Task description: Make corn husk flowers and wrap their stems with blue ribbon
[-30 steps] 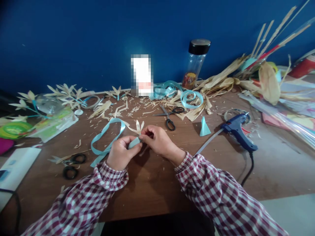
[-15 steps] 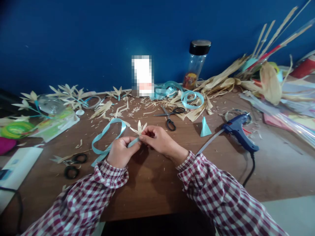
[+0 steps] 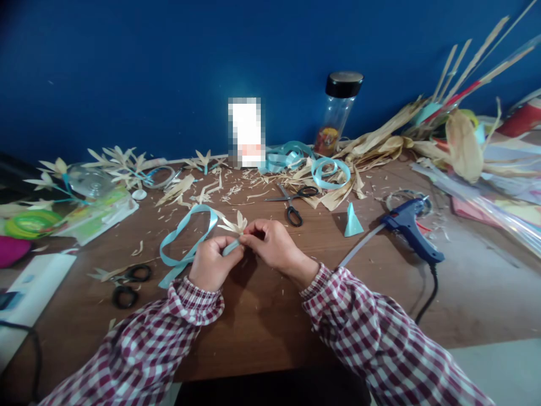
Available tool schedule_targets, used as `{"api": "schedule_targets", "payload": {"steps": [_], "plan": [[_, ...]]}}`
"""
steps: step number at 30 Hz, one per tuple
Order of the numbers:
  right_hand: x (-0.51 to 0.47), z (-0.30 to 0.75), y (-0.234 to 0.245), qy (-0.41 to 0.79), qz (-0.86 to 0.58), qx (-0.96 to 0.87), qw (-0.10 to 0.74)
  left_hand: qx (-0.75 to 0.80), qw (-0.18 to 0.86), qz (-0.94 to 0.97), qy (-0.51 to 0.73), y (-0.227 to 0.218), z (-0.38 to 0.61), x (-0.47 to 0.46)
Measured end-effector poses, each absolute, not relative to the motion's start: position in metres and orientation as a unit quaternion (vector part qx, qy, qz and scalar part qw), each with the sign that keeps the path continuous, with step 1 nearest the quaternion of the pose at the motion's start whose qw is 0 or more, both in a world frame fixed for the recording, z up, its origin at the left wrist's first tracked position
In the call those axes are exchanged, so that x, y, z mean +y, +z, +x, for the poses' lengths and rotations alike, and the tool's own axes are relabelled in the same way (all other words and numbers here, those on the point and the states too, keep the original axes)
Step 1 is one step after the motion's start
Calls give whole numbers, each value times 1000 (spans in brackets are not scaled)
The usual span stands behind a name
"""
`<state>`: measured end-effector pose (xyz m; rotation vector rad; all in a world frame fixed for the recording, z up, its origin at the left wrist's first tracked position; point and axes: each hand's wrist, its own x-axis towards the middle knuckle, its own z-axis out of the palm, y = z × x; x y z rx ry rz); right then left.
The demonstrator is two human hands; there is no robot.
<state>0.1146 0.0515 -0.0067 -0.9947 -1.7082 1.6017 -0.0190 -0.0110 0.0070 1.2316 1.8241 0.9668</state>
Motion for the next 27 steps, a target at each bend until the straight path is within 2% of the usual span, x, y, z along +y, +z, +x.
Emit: {"api": "schedule_targets", "payload": {"steps": [5, 9, 17, 24, 27], "plan": [[55, 119, -5, 693, -340, -582, 255, 691, 403, 468, 376, 7, -25, -9], [57, 123, -3, 706, -330, -579, 240, 677, 452, 465, 346, 7, -31, -8], [52, 116, -2, 666, -361, -592, 276, 671, 434, 475, 368, 8, -28, -8], [49, 113, -3, 673, -375, -564, 298, 687, 353, 474, 424, 2, -28, -8], [49, 113, -5, 680, -374, -554, 300, 679, 370, 474, 420, 0, -29, -8]]}}
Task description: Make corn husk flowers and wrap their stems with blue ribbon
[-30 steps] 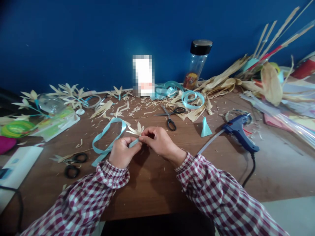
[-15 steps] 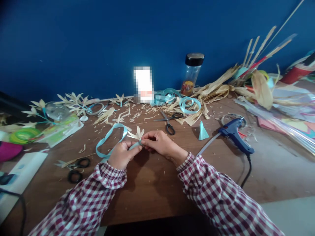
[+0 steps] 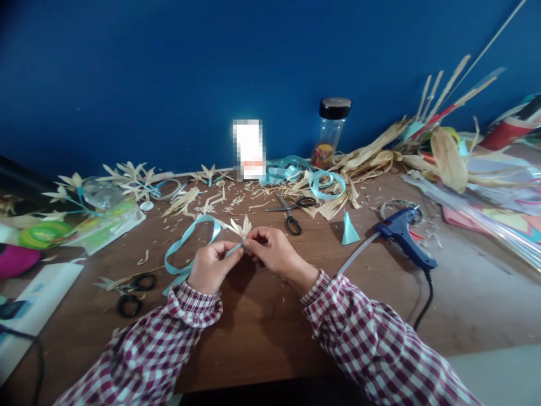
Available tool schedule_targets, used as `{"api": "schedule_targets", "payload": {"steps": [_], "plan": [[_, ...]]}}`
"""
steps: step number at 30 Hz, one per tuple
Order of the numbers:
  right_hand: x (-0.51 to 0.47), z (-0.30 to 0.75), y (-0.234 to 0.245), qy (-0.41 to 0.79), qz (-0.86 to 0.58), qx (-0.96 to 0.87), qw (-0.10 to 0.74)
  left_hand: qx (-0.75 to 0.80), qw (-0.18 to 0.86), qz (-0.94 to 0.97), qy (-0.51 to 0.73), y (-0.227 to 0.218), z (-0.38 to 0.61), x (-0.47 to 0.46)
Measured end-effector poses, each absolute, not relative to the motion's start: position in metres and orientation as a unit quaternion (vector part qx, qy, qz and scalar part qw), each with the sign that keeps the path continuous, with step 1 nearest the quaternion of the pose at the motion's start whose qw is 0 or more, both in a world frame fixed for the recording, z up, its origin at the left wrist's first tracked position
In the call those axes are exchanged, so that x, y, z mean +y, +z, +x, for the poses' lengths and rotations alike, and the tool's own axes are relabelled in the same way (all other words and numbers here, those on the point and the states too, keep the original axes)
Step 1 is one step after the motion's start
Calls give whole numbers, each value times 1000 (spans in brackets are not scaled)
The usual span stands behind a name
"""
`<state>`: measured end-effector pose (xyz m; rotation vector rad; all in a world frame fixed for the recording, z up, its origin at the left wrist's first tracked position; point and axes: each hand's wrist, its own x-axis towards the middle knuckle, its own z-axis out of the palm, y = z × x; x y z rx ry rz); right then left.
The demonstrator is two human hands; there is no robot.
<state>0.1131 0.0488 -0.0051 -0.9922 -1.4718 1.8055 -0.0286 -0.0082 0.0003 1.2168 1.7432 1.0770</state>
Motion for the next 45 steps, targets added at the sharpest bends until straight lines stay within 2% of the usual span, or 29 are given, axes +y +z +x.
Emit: {"api": "schedule_targets", "payload": {"steps": [8, 12, 14, 22, 29, 34, 38, 41, 43, 45], "plan": [[49, 112, -2, 689, -379, -544, 291, 663, 413, 460, 423, 2, -30, -8], [49, 113, 0, 666, -373, -580, 284, 633, 496, 463, 373, 6, -41, -4], [50, 115, 1, 657, -369, -593, 285, 628, 498, 488, 346, 11, -47, -2], [58, 123, 2, 696, -353, -549, 300, 667, 338, 592, 302, 31, -63, -3], [58, 125, 2, 754, -351, -468, 297, 692, 291, 629, 201, 45, -103, -18], [59, 126, 3, 765, -326, -481, 278, 748, 252, 599, 135, 68, -156, -28], [58, 126, 4, 762, -318, -489, 280, 775, 189, 588, 134, 92, -209, -32], [58, 124, 6, 759, -325, -489, 281, 796, 192, 565, 100, 98, -242, -30], [57, 123, 6, 759, -328, -487, 280, 812, 140, 562, 67, 95, -251, -27], [56, 121, 6, 761, -332, -482, 281, 836, 11, 547, 31, 89, -240, -25]]}}
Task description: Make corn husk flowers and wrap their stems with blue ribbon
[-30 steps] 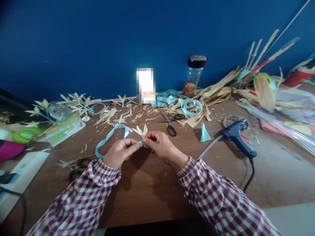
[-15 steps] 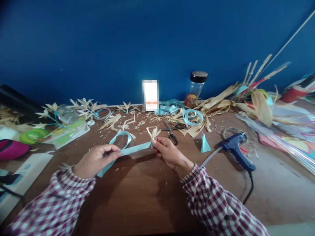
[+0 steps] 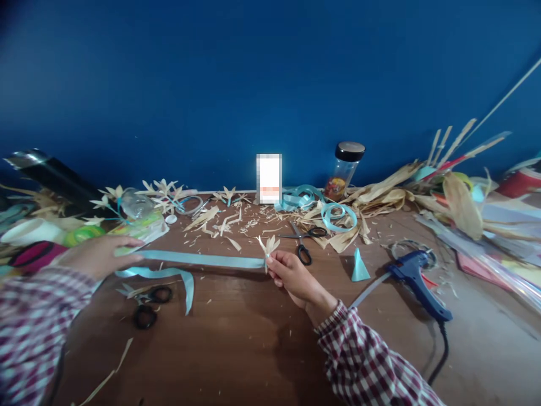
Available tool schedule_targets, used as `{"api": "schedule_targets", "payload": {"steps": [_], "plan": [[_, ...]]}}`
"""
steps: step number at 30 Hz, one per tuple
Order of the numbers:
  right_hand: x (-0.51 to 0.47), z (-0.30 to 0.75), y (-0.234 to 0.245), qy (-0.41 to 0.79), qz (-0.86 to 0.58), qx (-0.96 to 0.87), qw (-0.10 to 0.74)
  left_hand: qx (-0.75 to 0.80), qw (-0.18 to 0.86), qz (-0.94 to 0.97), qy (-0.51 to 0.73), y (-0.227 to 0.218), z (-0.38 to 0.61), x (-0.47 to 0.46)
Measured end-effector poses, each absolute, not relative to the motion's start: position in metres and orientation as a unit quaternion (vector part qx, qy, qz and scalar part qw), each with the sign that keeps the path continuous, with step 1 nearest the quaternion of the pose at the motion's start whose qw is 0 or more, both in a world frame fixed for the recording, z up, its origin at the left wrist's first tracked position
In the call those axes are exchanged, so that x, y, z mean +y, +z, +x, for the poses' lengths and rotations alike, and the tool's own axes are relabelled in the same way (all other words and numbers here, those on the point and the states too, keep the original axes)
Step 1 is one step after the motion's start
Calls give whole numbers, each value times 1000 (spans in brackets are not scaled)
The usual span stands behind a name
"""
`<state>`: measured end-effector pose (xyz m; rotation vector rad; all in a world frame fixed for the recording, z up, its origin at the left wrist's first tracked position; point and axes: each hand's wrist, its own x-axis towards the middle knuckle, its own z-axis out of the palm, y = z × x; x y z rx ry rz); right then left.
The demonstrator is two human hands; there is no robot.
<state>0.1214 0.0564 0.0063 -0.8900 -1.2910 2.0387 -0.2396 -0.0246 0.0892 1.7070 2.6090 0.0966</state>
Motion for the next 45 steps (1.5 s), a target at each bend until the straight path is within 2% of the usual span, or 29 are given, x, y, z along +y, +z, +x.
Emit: {"api": "schedule_targets", "payload": {"steps": [1, 3, 6, 8, 11, 15, 21, 28, 40, 45], "plan": [[56, 121, 6, 761, -335, -478, 282, 819, -24, 572, 34, 86, -226, -24], [56, 120, 4, 762, -337, -476, 282, 772, 2, 625, 117, 78, -187, -22], [57, 120, 1, 761, -336, -485, 270, 697, 174, 642, 268, 59, -116, -16], [57, 120, -1, 758, -339, -495, 255, 634, 243, 654, 335, 43, -78, -9], [57, 120, -3, 740, -350, -521, 241, 587, 364, 609, 389, 21, -51, 2], [56, 119, -3, 710, -370, -545, 249, 605, 441, 557, 360, 11, -51, 7], [54, 116, 3, 696, -369, -565, 245, 626, 449, 543, 335, 7, -55, 2], [52, 116, 7, 692, -378, -562, 248, 633, 384, 580, 341, 9, -55, -1], [50, 117, 6, 694, -390, -551, 249, 633, 422, 563, 324, 5, -57, -4], [49, 118, 6, 658, -414, -573, 259, 630, 412, 587, 297, 8, -58, -6]]}}
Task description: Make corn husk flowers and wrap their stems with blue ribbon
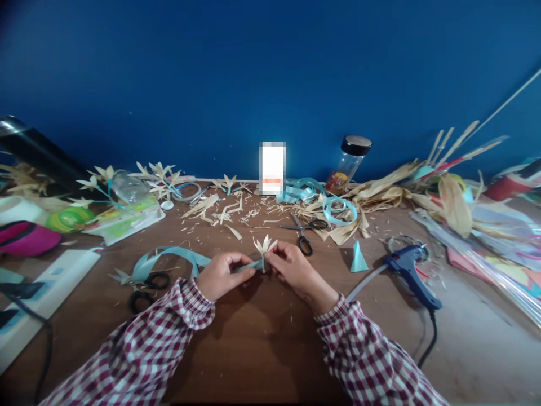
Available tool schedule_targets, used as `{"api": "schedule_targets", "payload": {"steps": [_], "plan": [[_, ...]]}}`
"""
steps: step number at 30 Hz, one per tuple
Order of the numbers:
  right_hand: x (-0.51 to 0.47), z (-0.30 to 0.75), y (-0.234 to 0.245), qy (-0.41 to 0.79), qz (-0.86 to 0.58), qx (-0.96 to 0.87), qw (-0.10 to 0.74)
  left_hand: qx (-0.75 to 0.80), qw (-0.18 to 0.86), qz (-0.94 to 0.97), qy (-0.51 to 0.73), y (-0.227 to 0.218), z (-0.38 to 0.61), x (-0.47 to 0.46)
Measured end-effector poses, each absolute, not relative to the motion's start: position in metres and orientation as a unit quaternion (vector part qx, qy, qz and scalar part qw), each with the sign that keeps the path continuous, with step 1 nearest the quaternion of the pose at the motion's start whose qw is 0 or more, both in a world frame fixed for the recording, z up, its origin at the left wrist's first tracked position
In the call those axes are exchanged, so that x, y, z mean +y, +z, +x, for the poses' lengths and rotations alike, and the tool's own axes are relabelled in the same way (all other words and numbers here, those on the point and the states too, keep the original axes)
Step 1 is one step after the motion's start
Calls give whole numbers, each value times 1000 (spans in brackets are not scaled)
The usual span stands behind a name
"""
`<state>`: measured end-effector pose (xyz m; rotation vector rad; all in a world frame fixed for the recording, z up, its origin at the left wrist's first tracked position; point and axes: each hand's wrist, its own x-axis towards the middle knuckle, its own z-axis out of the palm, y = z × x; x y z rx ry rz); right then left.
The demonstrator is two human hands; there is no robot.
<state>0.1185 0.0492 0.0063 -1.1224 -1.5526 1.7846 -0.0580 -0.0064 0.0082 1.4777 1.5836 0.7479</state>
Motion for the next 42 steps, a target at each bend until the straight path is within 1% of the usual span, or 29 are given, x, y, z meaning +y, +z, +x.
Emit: {"api": "schedule_targets", "payload": {"steps": [2, 6, 8, 10, 13, 15, 19, 23, 25, 27, 31, 33, 36, 39, 42], "plan": [[49, 120, 7, 615, -435, -611, 243, 637, 393, 596, 290, 10, -57, -7], [49, 124, 7, 456, -463, -737, 187, 663, 340, 609, 273, 9, -51, -8], [50, 126, 8, 390, -474, -766, 189, 669, 330, 611, 264, 6, -48, -8], [51, 128, 9, 356, -487, -772, 202, 671, 327, 611, 262, 3, -46, -9], [49, 133, 15, 303, -494, -790, 201, 673, 320, 614, 261, 0, -46, -9], [44, 138, 21, 276, -481, -808, 198, 678, 313, 613, 258, 0, -46, -9], [25, 161, 32, 260, -463, -825, 192, 682, 308, 615, 248, 0, -45, -9], [8, 199, 37, 239, -508, -814, 147, 684, 305, 617, 243, 0, -45, -9], [6, 222, 37, 212, -543, -801, 140, 683, 305, 620, 237, 0, -45, -8], [7, 248, 34, 189, -568, -788, 146, 682, 306, 625, 226, 1, -45, -8], [16, 313, 35, 134, -637, -736, 187, 688, 303, 632, 188, 5, -44, -7], [19, 350, 44, 81, -701, -679, 204, 693, 296, 634, 174, 7, -45, -6], [17, 396, 63, 4, -779, -598, 191, 684, 300, 640, 179, 5, -48, -5], [15, 414, 67, -13, -789, -587, 179, 687, 304, 638, 169, 3, -49, -4], [19, 404, 48, 16, -747, -639, 184, 697, 297, 633, 159, 4, -48, -5]]}}
